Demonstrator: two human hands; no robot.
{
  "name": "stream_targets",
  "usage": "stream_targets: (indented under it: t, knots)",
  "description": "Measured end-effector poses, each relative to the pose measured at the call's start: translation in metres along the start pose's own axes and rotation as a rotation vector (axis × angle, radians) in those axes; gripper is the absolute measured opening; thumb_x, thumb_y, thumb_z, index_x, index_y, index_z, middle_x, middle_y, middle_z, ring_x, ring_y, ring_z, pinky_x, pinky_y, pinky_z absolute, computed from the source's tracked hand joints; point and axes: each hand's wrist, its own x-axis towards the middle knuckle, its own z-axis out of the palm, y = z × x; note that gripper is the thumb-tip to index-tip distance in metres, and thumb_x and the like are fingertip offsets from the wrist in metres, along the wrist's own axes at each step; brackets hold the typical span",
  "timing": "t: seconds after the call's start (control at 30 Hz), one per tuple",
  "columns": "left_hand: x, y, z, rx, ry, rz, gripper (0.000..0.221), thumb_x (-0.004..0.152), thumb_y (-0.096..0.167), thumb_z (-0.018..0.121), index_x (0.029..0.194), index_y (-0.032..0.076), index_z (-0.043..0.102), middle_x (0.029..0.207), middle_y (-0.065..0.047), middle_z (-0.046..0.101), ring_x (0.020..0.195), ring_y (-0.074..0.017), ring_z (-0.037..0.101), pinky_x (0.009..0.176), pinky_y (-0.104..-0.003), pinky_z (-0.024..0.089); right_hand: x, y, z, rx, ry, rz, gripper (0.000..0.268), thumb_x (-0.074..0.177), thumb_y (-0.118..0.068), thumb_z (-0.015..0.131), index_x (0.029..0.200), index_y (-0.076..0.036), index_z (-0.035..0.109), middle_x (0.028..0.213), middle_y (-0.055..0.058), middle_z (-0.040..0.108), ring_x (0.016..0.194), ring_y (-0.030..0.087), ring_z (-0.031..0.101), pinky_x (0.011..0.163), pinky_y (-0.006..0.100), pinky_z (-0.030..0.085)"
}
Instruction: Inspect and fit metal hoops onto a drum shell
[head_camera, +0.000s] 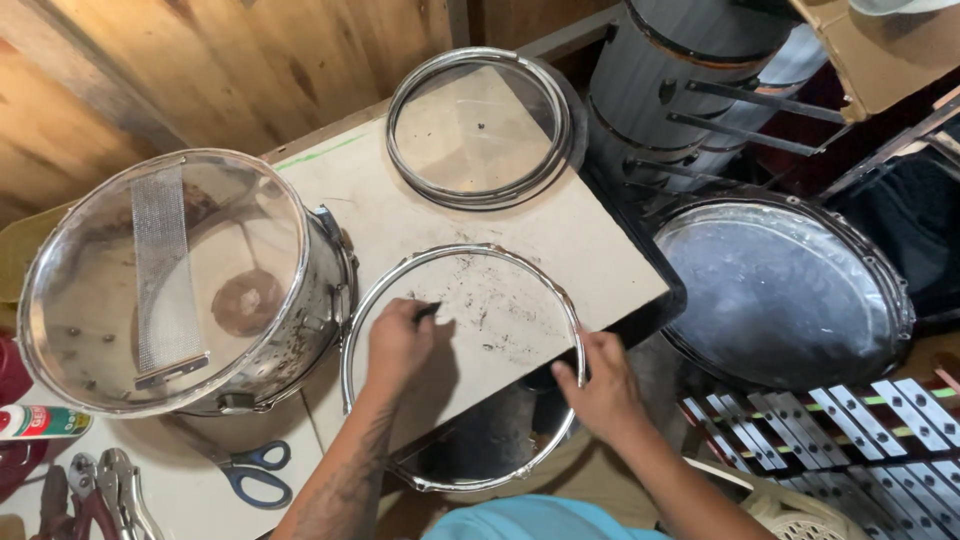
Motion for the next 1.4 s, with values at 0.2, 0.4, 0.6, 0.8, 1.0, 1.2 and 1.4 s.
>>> stream_targets:
  t: [0.2,0.4,0.6,0.8,1.0,1.2,1.4]
  knots:
    - [-0.035,-0.002,-0.048,-0.226,0.088,-0.083,0.029,0.087,0.027,0.06,0.104,0.012,0.078,0.108,-0.003,0.073,0.089,-0.027,0.07,0.083,-0.039,0.053,-0.038,-0.093,0.01,-0.019,-0.85,-0.585,0.046,0.093,-0.038,0.061,0.131,-0.013,0.069,0.113,0.011,0.065,0.109,0.033,0.058,0.098,0.048,0.038]
    - [-0.049,0.011,-0.067,-0.303,0.231,0.059,0.023,0.085,0.021,0.062,0.099,0.013,0.078,0.104,-0.002,0.074,0.095,-0.0243,0.07,0.088,-0.037,0.052,-0.056,-0.131,0.041,-0.228,-1.046,-0.585,0.03,0.086,-0.022,0.065,0.109,-0.004,0.064,0.092,0.02,0.068,0.083,0.046,0.067,0.07,0.057,0.053]
    - [-0.078,0.034,-0.13,-0.446,0.337,0.047,0.017,0.092,0.017,0.067,0.099,0.004,0.076,0.1,-0.009,0.073,0.091,-0.0198,0.068,0.082,-0.033,0.057,-0.048,-0.126,0.0,-0.104,-0.848,-0.596,0.015,0.085,-0.023,0.06,0.095,-0.012,0.064,0.091,0.01,0.06,0.079,0.04,0.064,0.065,0.057,0.05]
    - [-0.101,0.068,-0.175,-0.527,0.844,0.329,0.01,0.098,0.005,0.064,0.101,-0.003,0.067,0.099,-0.017,0.066,0.095,-0.0296,0.063,0.09,-0.039,0.051,-0.021,-0.138,-0.058,-0.051,-0.587,-0.769,0.017,0.083,-0.025,0.067,0.093,-0.012,0.066,0.081,0.005,0.058,0.062,0.033,0.062,0.043,0.052,0.047]
    - [-0.115,0.087,-0.196,-0.557,0.893,0.391,0.007,0.098,0.001,0.063,0.101,-0.005,0.066,0.1,-0.018,0.065,0.096,-0.0299,0.064,0.092,-0.039,0.053,0.027,-0.158,-0.131,0.189,-0.32,-0.735,0.016,0.084,-0.018,0.066,0.096,-0.009,0.07,0.079,0.003,0.063,0.059,0.02,0.06,0.048,0.035,0.05]
    - [-0.108,0.076,-0.178,-0.637,0.87,0.467,0.004,0.092,-0.004,0.071,0.096,-0.004,0.069,0.094,-0.02,0.069,0.087,-0.0352,0.069,0.083,-0.039,0.052,0.062,-0.175,-0.154,0.543,-0.094,-0.396,0.061,0.083,0.001,0.07,0.142,-0.01,0.059,0.076,0.008,0.065,0.061,0.017,0.068,0.057,0.028,0.054]
    - [-0.103,0.09,-0.15,-0.955,0.154,0.572,0.01,0.08,0.001,0.078,0.088,0.007,0.079,0.107,-0.018,0.074,0.094,-0.0274,0.072,0.088,-0.039,0.056,0.097,-0.198,-0.142,0.764,-0.026,-0.489,0.045,0.092,-0.001,0.069,0.137,0.0,0.065,0.102,0.011,0.061,0.089,0.017,0.065,0.078,0.028,0.056]
